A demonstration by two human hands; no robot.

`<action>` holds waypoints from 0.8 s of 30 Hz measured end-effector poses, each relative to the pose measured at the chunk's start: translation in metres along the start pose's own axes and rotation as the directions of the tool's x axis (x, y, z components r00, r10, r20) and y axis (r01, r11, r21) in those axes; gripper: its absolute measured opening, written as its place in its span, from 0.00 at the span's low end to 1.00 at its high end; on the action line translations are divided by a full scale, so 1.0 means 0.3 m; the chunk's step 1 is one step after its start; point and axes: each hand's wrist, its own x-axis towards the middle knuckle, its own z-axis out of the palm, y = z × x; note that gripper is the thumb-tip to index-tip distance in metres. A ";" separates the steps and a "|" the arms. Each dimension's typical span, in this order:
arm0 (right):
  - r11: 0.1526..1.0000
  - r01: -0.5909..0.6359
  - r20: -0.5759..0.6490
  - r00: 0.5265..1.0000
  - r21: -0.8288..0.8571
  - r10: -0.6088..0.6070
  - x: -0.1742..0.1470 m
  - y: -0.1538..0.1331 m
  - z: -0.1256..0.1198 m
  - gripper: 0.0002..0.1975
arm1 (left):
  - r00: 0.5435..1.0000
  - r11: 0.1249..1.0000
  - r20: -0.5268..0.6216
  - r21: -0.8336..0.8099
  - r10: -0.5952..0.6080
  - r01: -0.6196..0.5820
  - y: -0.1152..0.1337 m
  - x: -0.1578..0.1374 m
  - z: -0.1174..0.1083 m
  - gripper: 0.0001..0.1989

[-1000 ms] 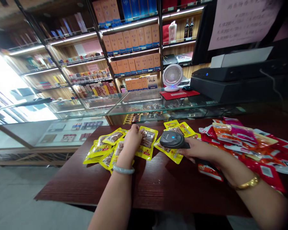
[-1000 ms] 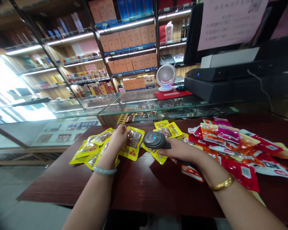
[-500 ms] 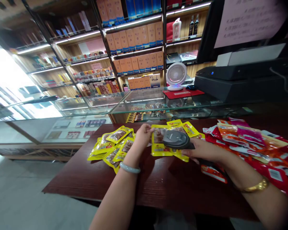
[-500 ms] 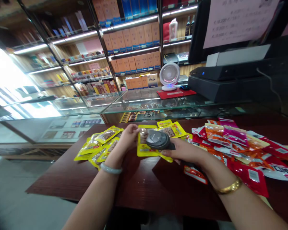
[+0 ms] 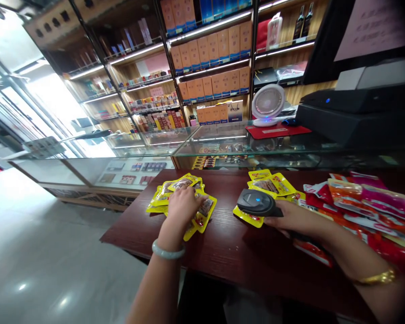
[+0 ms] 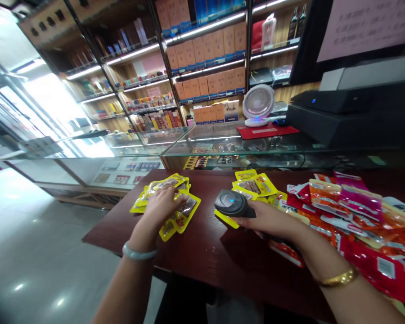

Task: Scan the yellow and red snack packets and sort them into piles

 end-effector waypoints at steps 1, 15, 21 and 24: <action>1.000 0.008 0.008 1.000 0.004 -0.008 0.002 0.003 0.003 0.30 | 1.000 0.999 0.025 0.046 -0.019 0.018 -0.023 -0.025 0.001 0.26; 0.995 0.070 0.097 0.992 0.073 -0.076 0.000 0.015 0.024 0.27 | 0.999 0.913 -0.029 -0.407 -0.035 0.020 -0.011 -0.181 0.179 0.12; 0.993 0.064 0.102 0.992 0.098 -0.074 -0.004 -0.002 0.014 0.28 | 0.998 0.876 0.005 -0.479 -0.061 0.056 0.050 -0.183 0.156 0.11; 0.992 0.053 0.089 0.994 0.118 -0.064 -0.015 -0.012 0.002 0.28 | 0.997 0.804 0.050 -0.591 -0.055 0.074 0.148 -0.158 0.167 0.13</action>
